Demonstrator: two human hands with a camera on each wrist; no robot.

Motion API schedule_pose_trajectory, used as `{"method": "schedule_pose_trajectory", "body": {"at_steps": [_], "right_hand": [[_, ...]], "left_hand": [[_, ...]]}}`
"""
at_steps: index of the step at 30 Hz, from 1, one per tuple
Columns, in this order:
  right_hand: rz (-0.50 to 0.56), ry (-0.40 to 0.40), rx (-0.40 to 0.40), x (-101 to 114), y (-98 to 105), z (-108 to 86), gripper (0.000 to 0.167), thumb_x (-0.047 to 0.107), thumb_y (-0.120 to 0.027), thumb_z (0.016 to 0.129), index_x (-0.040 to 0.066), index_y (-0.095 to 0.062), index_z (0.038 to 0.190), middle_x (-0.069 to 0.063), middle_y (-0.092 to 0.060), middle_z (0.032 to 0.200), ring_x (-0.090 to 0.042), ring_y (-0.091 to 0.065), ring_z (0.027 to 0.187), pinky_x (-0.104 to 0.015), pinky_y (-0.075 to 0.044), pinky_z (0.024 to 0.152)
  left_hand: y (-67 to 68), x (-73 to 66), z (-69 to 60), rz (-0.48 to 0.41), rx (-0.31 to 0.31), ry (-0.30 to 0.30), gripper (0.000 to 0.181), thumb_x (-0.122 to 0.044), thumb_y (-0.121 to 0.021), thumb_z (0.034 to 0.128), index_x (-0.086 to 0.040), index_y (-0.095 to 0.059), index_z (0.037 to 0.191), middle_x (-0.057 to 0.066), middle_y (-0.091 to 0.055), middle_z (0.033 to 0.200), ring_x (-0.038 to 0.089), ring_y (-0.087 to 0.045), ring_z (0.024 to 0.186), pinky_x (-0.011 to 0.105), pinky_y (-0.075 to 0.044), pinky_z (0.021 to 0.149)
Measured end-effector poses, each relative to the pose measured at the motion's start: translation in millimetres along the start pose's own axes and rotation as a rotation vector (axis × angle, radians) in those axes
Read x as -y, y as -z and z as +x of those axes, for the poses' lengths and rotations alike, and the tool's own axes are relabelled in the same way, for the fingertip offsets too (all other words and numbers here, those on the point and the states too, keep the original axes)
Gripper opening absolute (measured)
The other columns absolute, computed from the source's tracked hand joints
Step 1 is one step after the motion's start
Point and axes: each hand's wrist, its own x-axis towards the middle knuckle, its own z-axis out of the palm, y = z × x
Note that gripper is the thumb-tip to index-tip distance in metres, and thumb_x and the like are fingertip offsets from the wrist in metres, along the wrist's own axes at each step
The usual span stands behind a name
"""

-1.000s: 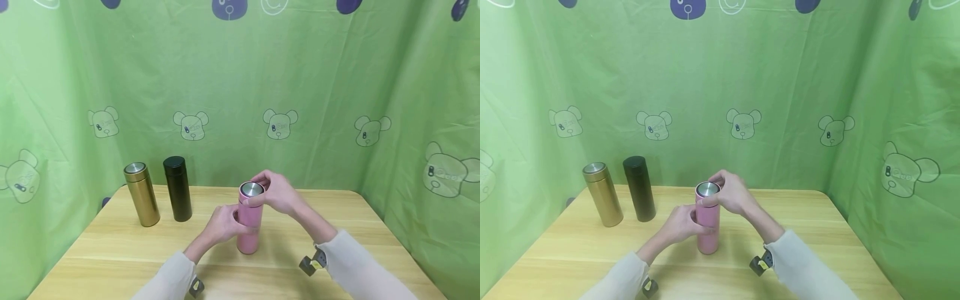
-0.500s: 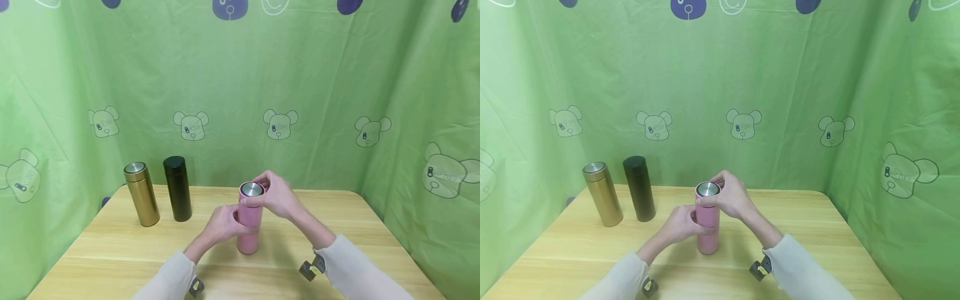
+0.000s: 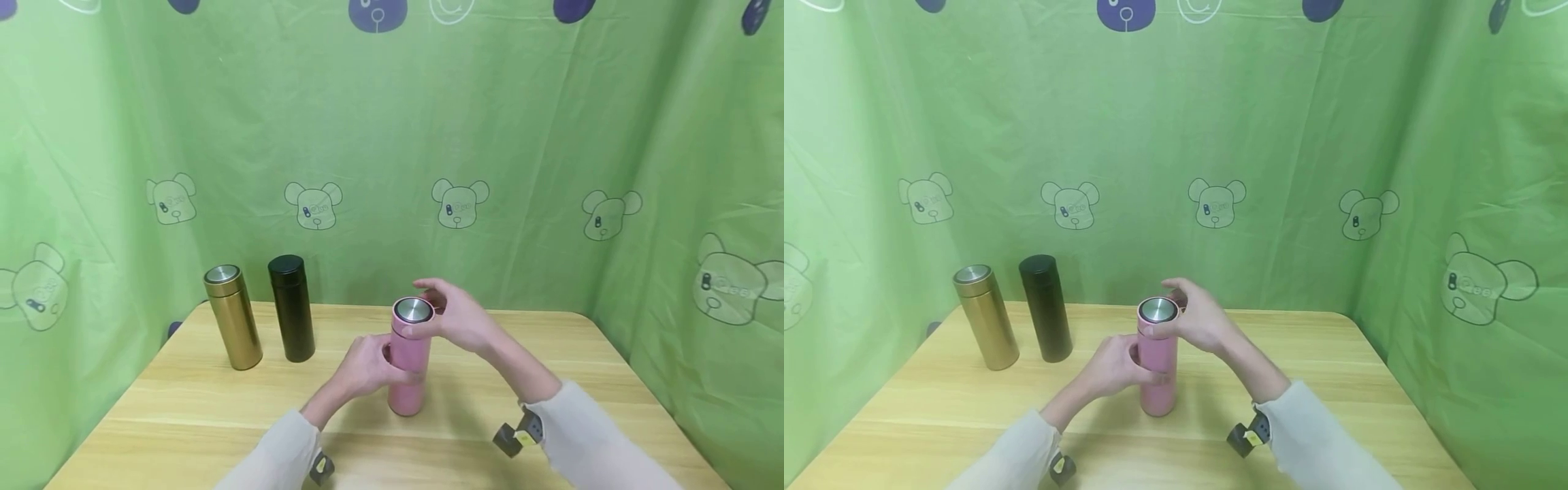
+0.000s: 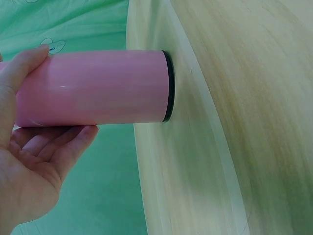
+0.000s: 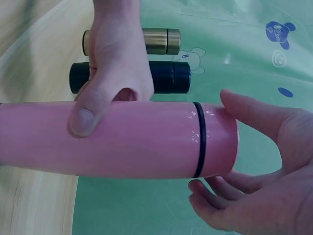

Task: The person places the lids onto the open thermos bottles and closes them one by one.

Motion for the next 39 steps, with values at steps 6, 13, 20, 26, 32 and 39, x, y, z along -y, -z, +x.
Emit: {"method": "schedule_pose_trajectory", "body": {"at_steps": [6, 13, 20, 26, 32, 39], "right_hand": [[0.096, 0.004, 0.130, 0, 10, 1.8, 0.090, 0.011, -0.084, 0.076, 0.010, -0.039, 0.153, -0.013, -0.054, 0.149, -0.032, -0.049, 0.140, -0.053, -0.040, 0.115], [0.057, -0.024, 0.187, -4, 14, 5.5, 0.077, 0.014, -0.081, 0.078, 0.015, -0.049, 0.149, -0.004, -0.062, 0.141, -0.026, -0.054, 0.134, -0.056, -0.039, 0.114], [0.040, -0.048, 0.156, -9, 16, 8.5, 0.068, 0.023, -0.085, 0.076, 0.022, -0.061, 0.139, -0.001, -0.067, 0.132, -0.023, -0.060, 0.126, -0.056, -0.041, 0.112], [0.070, -0.051, 0.149, -11, 15, 9.7, 0.068, 0.023, -0.087, 0.074, 0.021, -0.063, 0.137, -0.001, -0.068, 0.131, -0.023, -0.060, 0.125, -0.055, -0.041, 0.112], [0.079, -0.070, 0.132, -12, 15, 8.7, 0.068, 0.023, -0.087, 0.073, 0.022, -0.063, 0.136, 0.000, -0.069, 0.129, -0.022, -0.060, 0.125, -0.056, -0.039, 0.112], [0.067, -0.079, 0.090, -11, 11, 8.2, 0.068, 0.025, -0.090, 0.070, 0.022, -0.065, 0.133, 0.000, -0.070, 0.126, -0.021, -0.062, 0.121, -0.053, -0.044, 0.109]], "left_hand": [[0.4, 0.2, -0.6, -0.023, 0.007, 0.002, 0.041, -0.051, -0.086, 0.0693, -0.026, -0.072, 0.099, -0.014, -0.071, 0.084, 0.004, -0.065, 0.075, 0.026, -0.054, 0.067], [0.8, 0.0, -0.9, -0.049, 0.019, 0.039, 0.046, -0.053, -0.087, 0.0679, -0.026, -0.072, 0.102, -0.013, -0.071, 0.085, 0.005, -0.066, 0.077, 0.027, -0.055, 0.070], [1.0, -0.2, -0.3, -0.053, 0.026, 0.048, 0.048, -0.054, -0.087, 0.0677, -0.025, -0.072, 0.103, -0.013, -0.072, 0.086, 0.006, -0.066, 0.078, 0.027, -0.055, 0.071], [0.2, 0.5, -0.5, -0.046, 0.023, 0.037, 0.047, -0.053, -0.087, 0.0684, -0.025, -0.072, 0.103, -0.013, -0.072, 0.086, 0.005, -0.066, 0.078, 0.027, -0.055, 0.071], [-1.4, 1.2, 0.5, -0.034, 0.010, 0.009, 0.043, -0.052, -0.087, 0.0686, -0.026, -0.072, 0.100, -0.014, -0.071, 0.083, 0.004, -0.065, 0.075, 0.025, -0.054, 0.068], [-2.0, 0.8, -0.1, -0.012, -0.011, -0.005, 0.039, -0.049, -0.087, 0.0681, -0.026, -0.072, 0.095, -0.014, -0.070, 0.079, 0.005, -0.063, 0.070, 0.025, -0.053, 0.063]]}}
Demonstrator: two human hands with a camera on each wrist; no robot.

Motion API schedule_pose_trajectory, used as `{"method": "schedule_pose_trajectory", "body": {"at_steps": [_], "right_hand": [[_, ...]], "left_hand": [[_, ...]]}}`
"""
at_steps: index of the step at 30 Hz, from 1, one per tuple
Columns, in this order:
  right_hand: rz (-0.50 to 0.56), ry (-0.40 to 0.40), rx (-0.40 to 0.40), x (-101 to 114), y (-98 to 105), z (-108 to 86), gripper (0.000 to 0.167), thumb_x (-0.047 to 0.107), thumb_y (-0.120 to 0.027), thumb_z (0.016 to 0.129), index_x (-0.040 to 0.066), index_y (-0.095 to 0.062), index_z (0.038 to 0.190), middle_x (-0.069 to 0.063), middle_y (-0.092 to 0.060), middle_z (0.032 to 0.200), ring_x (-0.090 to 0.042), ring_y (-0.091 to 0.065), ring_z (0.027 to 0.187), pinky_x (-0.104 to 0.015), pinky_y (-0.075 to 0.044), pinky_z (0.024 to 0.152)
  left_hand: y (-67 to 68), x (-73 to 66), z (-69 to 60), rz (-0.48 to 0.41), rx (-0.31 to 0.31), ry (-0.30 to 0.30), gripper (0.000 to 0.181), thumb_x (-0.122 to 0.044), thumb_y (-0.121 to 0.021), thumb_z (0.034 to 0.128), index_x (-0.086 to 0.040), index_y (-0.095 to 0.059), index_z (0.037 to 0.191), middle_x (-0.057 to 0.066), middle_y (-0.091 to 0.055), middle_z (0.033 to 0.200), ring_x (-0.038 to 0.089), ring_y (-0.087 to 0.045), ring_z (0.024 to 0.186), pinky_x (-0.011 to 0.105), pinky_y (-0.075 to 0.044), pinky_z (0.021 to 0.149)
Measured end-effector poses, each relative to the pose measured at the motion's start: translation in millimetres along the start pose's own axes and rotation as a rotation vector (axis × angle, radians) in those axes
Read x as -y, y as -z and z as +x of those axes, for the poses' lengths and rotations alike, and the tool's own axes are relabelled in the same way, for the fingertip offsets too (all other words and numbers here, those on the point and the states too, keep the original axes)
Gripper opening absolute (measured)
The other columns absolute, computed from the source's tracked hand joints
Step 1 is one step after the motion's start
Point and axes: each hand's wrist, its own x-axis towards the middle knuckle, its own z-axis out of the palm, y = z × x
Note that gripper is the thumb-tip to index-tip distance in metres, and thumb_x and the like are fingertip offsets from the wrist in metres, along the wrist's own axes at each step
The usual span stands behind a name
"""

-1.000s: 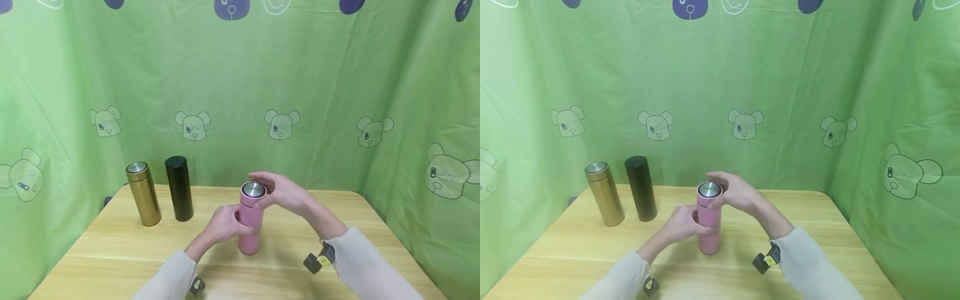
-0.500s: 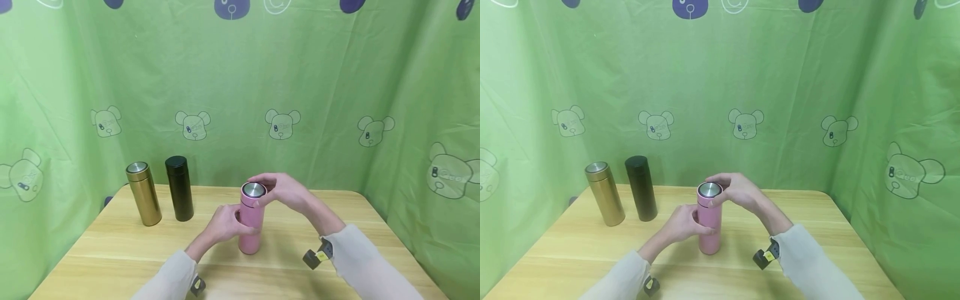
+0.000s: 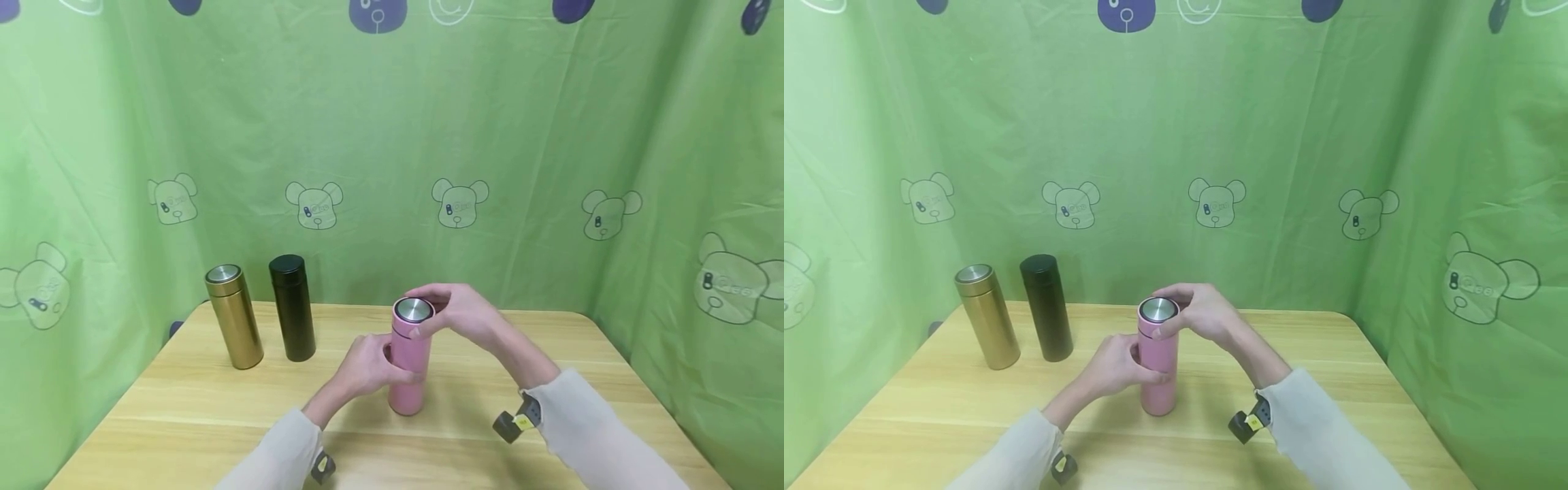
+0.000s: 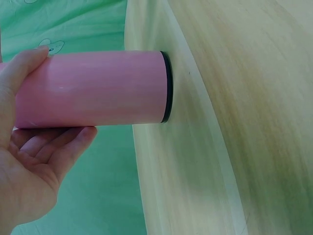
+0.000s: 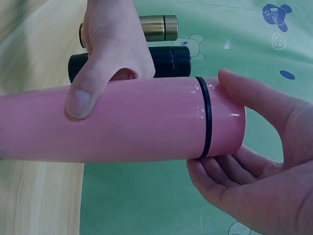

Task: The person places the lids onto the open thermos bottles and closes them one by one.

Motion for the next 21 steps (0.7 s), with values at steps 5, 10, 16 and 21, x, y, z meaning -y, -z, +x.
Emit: {"method": "schedule_pose_trajectory", "body": {"at_steps": [5, 10, 16, 21], "right_hand": [[0.005, -0.010, -0.056, 1, -6, -1.0, 0.068, 0.025, -0.092, 0.067, 0.019, -0.066, 0.130, -0.001, -0.071, 0.121, -0.021, -0.064, 0.115, -0.049, -0.048, 0.105], [0.005, -0.014, -0.113, 2, -12, -2.2, 0.069, 0.025, -0.094, 0.065, 0.015, -0.065, 0.127, -0.003, -0.070, 0.117, -0.021, -0.064, 0.110, -0.044, -0.051, 0.100], [-0.029, -0.006, -0.172, 2, -17, -2.4, 0.070, 0.028, -0.095, 0.064, 0.013, -0.063, 0.125, -0.005, -0.068, 0.115, -0.022, -0.063, 0.107, -0.041, -0.053, 0.095], [-0.071, 0.014, -0.216, -1, -20, -3.6, 0.071, 0.031, -0.095, 0.064, 0.012, -0.062, 0.124, -0.005, -0.068, 0.113, -0.022, -0.063, 0.104, -0.038, -0.054, 0.091]], "left_hand": [[-1.6, 1.3, 0.0, 0.002, -0.003, -0.006, 0.040, -0.050, -0.086, 0.0691, -0.024, -0.072, 0.097, -0.014, -0.070, 0.080, 0.004, -0.064, 0.070, 0.025, -0.053, 0.064], [-2.5, 1.4, -1.3, 0.008, -0.011, -0.005, 0.041, -0.050, -0.086, 0.0692, -0.024, -0.073, 0.097, -0.013, -0.070, 0.081, 0.004, -0.063, 0.070, 0.025, -0.053, 0.064], [-2.9, 0.8, -1.0, 0.016, -0.023, 0.003, 0.042, -0.050, -0.087, 0.0688, -0.025, -0.073, 0.100, -0.014, -0.072, 0.084, 0.004, -0.063, 0.072, 0.024, -0.053, 0.065], [-3.1, 0.0, -0.5, 0.024, -0.031, -0.010, 0.042, -0.049, -0.087, 0.0689, -0.023, -0.073, 0.099, -0.013, -0.071, 0.082, 0.004, -0.063, 0.070, 0.023, -0.053, 0.062]]}}
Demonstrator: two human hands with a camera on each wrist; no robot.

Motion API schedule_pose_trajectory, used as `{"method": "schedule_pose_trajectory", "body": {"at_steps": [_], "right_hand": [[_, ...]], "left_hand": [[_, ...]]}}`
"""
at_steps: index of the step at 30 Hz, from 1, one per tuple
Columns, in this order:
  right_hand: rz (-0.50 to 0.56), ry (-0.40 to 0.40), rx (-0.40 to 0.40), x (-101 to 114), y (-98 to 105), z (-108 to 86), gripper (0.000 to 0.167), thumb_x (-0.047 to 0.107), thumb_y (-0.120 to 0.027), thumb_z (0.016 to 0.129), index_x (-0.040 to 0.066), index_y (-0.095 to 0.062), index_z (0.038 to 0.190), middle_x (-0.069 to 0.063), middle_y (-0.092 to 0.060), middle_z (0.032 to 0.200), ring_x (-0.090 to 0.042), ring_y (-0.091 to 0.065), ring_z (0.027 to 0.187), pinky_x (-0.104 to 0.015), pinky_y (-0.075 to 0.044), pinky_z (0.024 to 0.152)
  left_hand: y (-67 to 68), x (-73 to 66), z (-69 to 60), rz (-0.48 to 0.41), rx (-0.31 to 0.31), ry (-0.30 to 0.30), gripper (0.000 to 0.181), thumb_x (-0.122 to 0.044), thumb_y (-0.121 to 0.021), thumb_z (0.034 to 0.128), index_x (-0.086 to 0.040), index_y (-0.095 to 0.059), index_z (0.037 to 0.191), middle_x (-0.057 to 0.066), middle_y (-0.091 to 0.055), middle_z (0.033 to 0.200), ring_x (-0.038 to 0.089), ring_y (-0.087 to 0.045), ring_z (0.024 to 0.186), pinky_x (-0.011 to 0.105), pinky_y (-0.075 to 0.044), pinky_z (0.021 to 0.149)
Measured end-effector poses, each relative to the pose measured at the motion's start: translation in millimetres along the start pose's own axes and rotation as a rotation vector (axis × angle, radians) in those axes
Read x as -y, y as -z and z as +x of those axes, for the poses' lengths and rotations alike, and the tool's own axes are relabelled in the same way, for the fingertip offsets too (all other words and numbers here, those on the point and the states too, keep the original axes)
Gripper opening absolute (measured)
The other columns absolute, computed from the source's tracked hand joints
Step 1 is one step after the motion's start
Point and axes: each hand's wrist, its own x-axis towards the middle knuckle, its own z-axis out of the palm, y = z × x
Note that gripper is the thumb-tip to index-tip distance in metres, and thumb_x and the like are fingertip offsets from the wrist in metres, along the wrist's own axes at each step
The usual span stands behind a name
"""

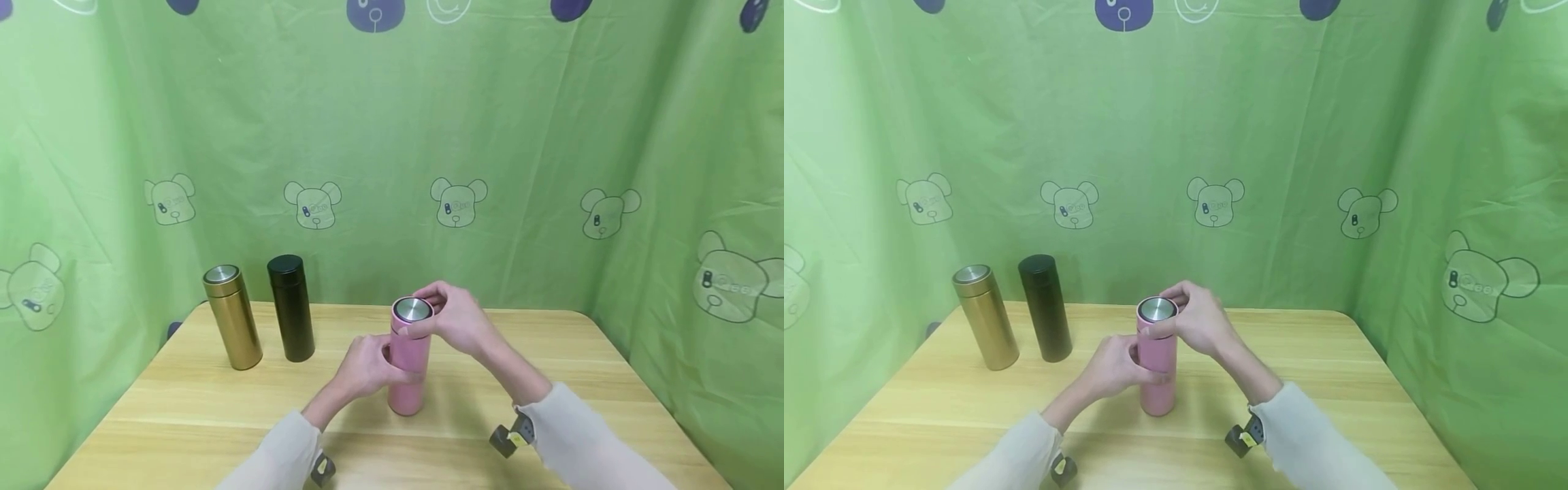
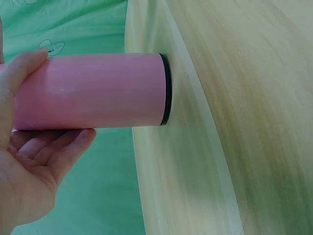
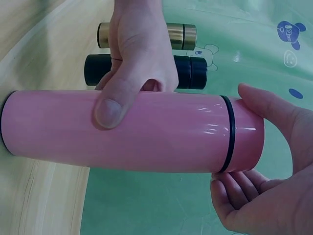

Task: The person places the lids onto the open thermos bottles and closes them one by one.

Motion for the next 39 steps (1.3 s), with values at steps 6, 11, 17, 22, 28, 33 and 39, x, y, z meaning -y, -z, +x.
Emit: {"method": "schedule_pose_trajectory", "body": {"at_steps": [6, 11, 17, 22, 28, 33, 39], "right_hand": [[-0.026, 0.026, -0.017, -1, -1, -2.1, 0.069, 0.034, -0.094, 0.066, 0.011, -0.062, 0.123, -0.006, -0.067, 0.111, -0.022, -0.063, 0.101, -0.037, -0.055, 0.088], [-0.027, 0.045, 0.013, -1, -1, -2.6, 0.070, 0.035, -0.092, 0.069, 0.009, -0.059, 0.126, -0.007, -0.067, 0.113, -0.022, -0.063, 0.103, -0.037, -0.055, 0.089], [-0.004, 0.058, 0.093, 0, 4, -1.6, 0.073, 0.029, -0.090, 0.075, 0.004, -0.053, 0.133, -0.012, -0.065, 0.119, -0.026, -0.062, 0.110, -0.041, -0.055, 0.095], [0.048, 0.009, 0.193, 3, 12, 0.3, 0.084, 0.026, -0.088, 0.077, 0.004, -0.045, 0.145, -0.014, -0.061, 0.130, -0.030, -0.058, 0.121, -0.049, -0.048, 0.106], [0.113, 0.034, 0.304, 6, 21, 2.3, 0.093, 0.019, -0.085, 0.079, 0.006, -0.033, 0.155, -0.017, -0.052, 0.148, -0.035, -0.049, 0.138, -0.054, -0.039, 0.115], [0.155, 0.047, 0.353, 8, 24, 3.4, 0.094, 0.011, -0.082, 0.079, 0.007, -0.030, 0.157, -0.016, -0.047, 0.154, -0.034, -0.044, 0.143, -0.054, -0.035, 0.119], [0.106, 0.033, 0.346, 7, 24, 5.2, 0.080, 0.016, -0.080, 0.081, 0.013, -0.043, 0.153, -0.008, -0.054, 0.149, -0.030, -0.046, 0.142, -0.057, -0.034, 0.118]], "left_hand": [[0.8, 0.3, 0.1, -0.001, -0.002, -0.002, 0.042, -0.049, -0.087, 0.0689, -0.023, -0.073, 0.098, -0.014, -0.070, 0.080, 0.004, -0.062, 0.069, 0.023, -0.053, 0.061], [1.9, 1.7, 0.3, 0.005, 0.007, -0.007, 0.044, -0.049, -0.087, 0.0687, -0.021, -0.073, 0.099, -0.012, -0.070, 0.081, 0.004, -0.062, 0.070, 0.023, -0.053, 0.063], [1.6, 0.9, -0.7, -0.030, 0.025, 0.014, 0.048, -0.048, -0.088, 0.0690, -0.020, -0.073, 0.104, -0.010, -0.073, 0.088, 0.003, -0.066, 0.076, 0.023, -0.055, 0.069], [1.0, 0.1, -1.0, -0.017, 0.031, -0.002, 0.044, -0.048, -0.087, 0.0698, -0.021, -0.072, 0.102, -0.011, -0.072, 0.085, 0.003, -0.065, 0.073, 0.023, -0.054, 0.066], [2.9, 1.4, -1.2, -0.019, 0.037, -0.006, 0.042, -0.048, -0.087, 0.0699, -0.022, -0.072, 0.100, -0.012, -0.072, 0.083, 0.003, -0.065, 0.072, 0.023, -0.054, 0.066], [2.9, 0.2, -0.7, -0.026, 0.043, 0.008, 0.043, -0.049, -0.087, 0.0692, -0.022, -0.072, 0.100, -0.013, -0.071, 0.082, 0.003, -0.064, 0.072, 0.024, -0.054, 0.066], [2.7, -0.3, -0.2, -0.032, 0.051, 0.024, 0.042, -0.050, -0.087, 0.0690, -0.024, -0.072, 0.099, -0.013, -0.070, 0.081, 0.005, -0.064, 0.072, 0.025, -0.054, 0.065]]}}
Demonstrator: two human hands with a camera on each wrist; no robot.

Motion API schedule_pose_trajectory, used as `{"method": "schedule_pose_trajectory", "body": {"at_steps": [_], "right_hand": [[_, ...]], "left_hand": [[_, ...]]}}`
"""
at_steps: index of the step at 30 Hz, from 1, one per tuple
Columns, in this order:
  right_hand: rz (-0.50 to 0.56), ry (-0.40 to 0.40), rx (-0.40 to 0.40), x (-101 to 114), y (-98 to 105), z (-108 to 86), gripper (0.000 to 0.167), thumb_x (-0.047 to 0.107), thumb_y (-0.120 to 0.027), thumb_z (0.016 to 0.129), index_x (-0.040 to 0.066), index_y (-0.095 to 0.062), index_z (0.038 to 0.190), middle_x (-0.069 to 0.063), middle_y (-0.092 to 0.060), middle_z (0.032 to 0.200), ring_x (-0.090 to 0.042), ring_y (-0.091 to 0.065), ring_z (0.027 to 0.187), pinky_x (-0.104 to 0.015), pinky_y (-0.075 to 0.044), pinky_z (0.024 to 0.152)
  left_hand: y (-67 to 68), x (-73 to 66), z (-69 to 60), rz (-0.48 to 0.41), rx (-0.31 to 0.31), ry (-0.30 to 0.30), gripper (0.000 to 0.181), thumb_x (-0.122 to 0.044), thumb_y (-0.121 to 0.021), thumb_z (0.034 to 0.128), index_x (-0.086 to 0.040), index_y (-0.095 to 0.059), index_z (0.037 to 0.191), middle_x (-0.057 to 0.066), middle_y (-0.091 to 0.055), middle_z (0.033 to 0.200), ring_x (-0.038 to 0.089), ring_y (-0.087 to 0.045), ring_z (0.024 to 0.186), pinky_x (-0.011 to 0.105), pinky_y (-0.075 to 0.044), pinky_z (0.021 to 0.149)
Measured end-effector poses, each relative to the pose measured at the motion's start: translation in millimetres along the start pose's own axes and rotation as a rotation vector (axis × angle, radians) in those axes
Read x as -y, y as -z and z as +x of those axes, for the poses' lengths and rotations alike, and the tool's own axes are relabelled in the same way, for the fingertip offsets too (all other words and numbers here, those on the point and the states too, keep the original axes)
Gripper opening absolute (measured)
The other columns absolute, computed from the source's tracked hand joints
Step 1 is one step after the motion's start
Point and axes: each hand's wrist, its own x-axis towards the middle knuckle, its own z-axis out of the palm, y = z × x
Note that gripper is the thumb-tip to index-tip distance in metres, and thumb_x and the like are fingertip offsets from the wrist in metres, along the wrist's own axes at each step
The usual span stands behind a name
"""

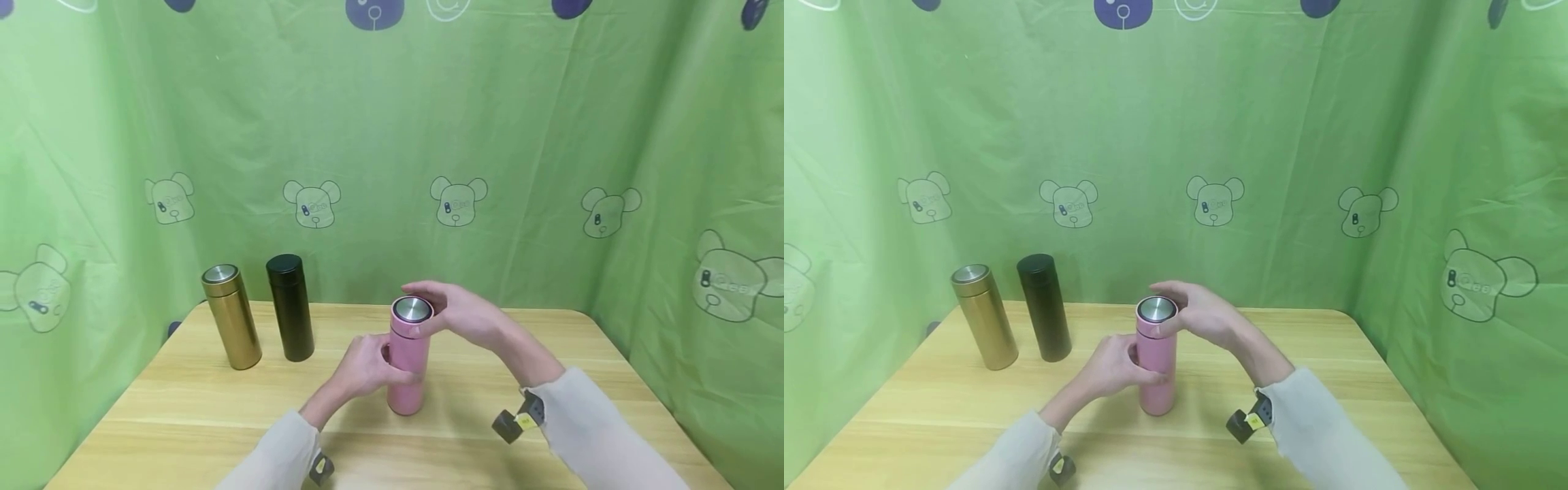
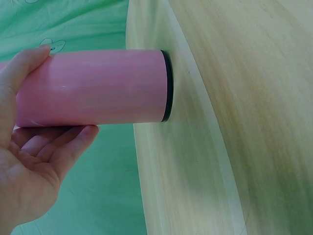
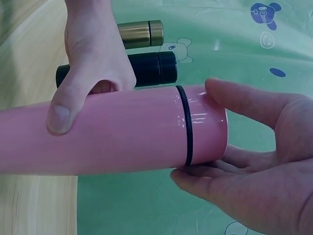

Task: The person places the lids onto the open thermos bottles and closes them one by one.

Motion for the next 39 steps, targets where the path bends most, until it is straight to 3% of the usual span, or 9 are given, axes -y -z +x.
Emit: {"method": "schedule_pose_trajectory", "body": {"at_steps": [5, 15, 28, 39], "right_hand": [[-0.021, -0.027, -0.028, -3, -1, 0.9, 0.069, 0.025, -0.081, 0.081, 0.020, -0.054, 0.145, 0.000, -0.063, 0.139, -0.026, -0.053, 0.136, -0.060, -0.034, 0.116], [-0.011, -0.029, -0.147, -7, -8, 4.3, 0.061, 0.016, -0.083, 0.075, 0.021, -0.065, 0.134, 0.001, -0.070, 0.127, -0.023, -0.062, 0.124, -0.057, -0.042, 0.110], [-0.054, 0.009, -0.262, -8, -15, 2.7, 0.060, 0.019, -0.087, 0.075, 0.013, -0.067, 0.131, -0.006, -0.072, 0.123, -0.024, -0.066, 0.116, -0.050, -0.051, 0.102], [-0.092, 0.016, -0.367, -10, -25, -0.1, 0.062, 0.025, -0.091, 0.071, 0.011, -0.068, 0.127, -0.006, -0.074, 0.116, -0.022, -0.069, 0.106, -0.043, -0.056, 0.094]], "left_hand": [[0.8, 0.3, 0.3, 0.005, -0.004, -0.003, 0.040, -0.049, -0.087, 0.0690, -0.024, -0.071, 0.097, -0.013, -0.070, 0.081, 0.005, -0.064, 0.072, 0.025, -0.054, 0.065], [0.9, -1.2, 0.9, 0.013, -0.008, -0.014, 0.040, -0.047, -0.087, 0.0693, -0.023, -0.072, 0.097, -0.013, -0.071, 0.081, 0.004, -0.065, 0.071, 0.024, -0.054, 0.065], [-2.6, -0.1, 1.5, 0.011, -0.043, -0.044, 0.035, -0.044, -0.087, 0.0694, -0.023, -0.072, 0.093, -0.013, -0.071, 0.078, 0.003, -0.064, 0.067, 0.024, -0.053, 0.061], [-5.9, -0.9, 0.1, 0.007, -0.069, -0.029, 0.040, -0.043, -0.088, 0.0691, -0.021, -0.073, 0.099, -0.011, -0.073, 0.083, 0.002, -0.065, 0.071, 0.023, -0.055, 0.065]]}}
